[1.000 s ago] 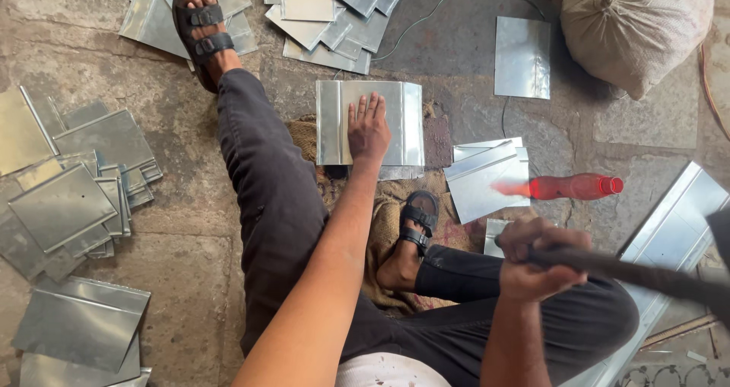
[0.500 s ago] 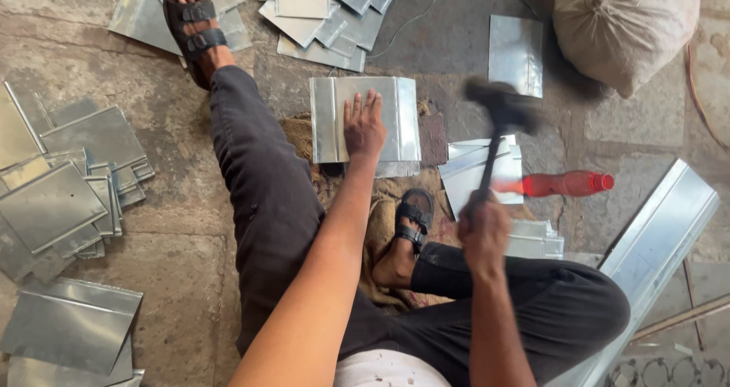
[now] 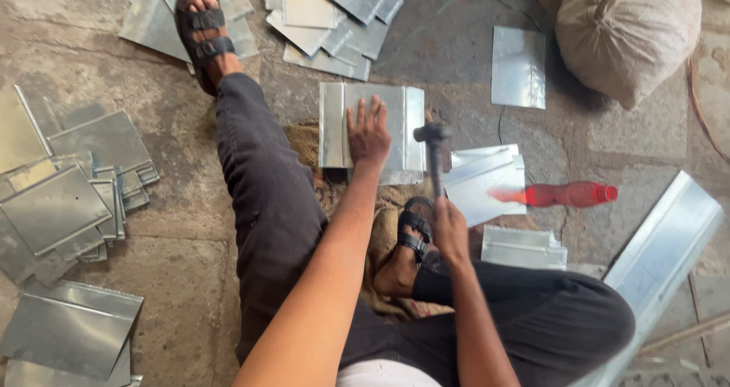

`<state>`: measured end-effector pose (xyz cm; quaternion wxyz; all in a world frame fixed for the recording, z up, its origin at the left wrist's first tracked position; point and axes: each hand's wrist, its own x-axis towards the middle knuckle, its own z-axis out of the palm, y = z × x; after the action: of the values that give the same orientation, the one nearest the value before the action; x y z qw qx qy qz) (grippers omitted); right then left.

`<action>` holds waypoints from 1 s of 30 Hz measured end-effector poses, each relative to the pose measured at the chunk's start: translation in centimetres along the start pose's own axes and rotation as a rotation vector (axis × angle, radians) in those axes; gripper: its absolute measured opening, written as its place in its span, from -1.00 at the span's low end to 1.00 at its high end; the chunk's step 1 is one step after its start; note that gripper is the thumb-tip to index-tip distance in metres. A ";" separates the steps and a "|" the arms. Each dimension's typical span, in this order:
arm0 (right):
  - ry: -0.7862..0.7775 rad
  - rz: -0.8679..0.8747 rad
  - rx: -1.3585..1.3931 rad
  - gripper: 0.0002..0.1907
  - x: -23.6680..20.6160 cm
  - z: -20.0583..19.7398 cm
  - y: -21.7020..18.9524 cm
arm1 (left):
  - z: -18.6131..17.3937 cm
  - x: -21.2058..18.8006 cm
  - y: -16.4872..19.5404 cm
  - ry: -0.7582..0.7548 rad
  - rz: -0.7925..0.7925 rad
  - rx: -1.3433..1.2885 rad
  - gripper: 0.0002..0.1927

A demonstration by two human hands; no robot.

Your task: The person hammers several small metal sheets against a wooden block and a larger metal sheet. They place each sheet on the block and hit the edges or surface with a hammer before setting them aside.

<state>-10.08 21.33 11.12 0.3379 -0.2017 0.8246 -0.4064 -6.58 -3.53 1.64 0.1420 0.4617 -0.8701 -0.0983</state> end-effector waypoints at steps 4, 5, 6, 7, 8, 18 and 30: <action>0.144 -0.192 0.328 -0.49 -2.1 -4.9 -5.7 | -0.1 -0.4 0.1 -0.059 -0.013 -0.048 -0.45; 0.198 -0.310 0.397 -0.47 -2.7 -6.2 -7.0 | -0.1 -0.7 0.1 -0.055 -0.018 -0.042 -0.44; 0.206 -0.485 0.442 -0.42 -3.2 -7.4 -8.1 | -0.1 -1.1 0.0 -0.051 -0.033 -0.034 -0.43; 0.216 -0.657 0.489 -0.36 -3.5 -8.4 -8.7 | -0.1 -1.5 0.0 -0.050 -0.031 -0.047 -0.43; 0.259 -0.730 0.563 -0.37 -3.8 -8.6 -8.6 | -0.1 -2.0 0.0 -0.056 -0.028 -0.056 -0.43; 0.043 -0.289 -0.354 -0.60 1.2 0.9 3.7 | 0.2 -2.7 0.1 -0.055 -0.046 -0.142 -0.47; 0.363 -1.004 0.549 -0.44 -2.3 -7.1 -5.6 | 0.1 -3.6 -0.2 -0.082 -0.005 -0.067 -0.47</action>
<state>-13.25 23.25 19.70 -0.0018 -0.3993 0.5382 -0.7423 -4.55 -0.64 0.95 0.1213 0.4545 -0.8702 -0.1468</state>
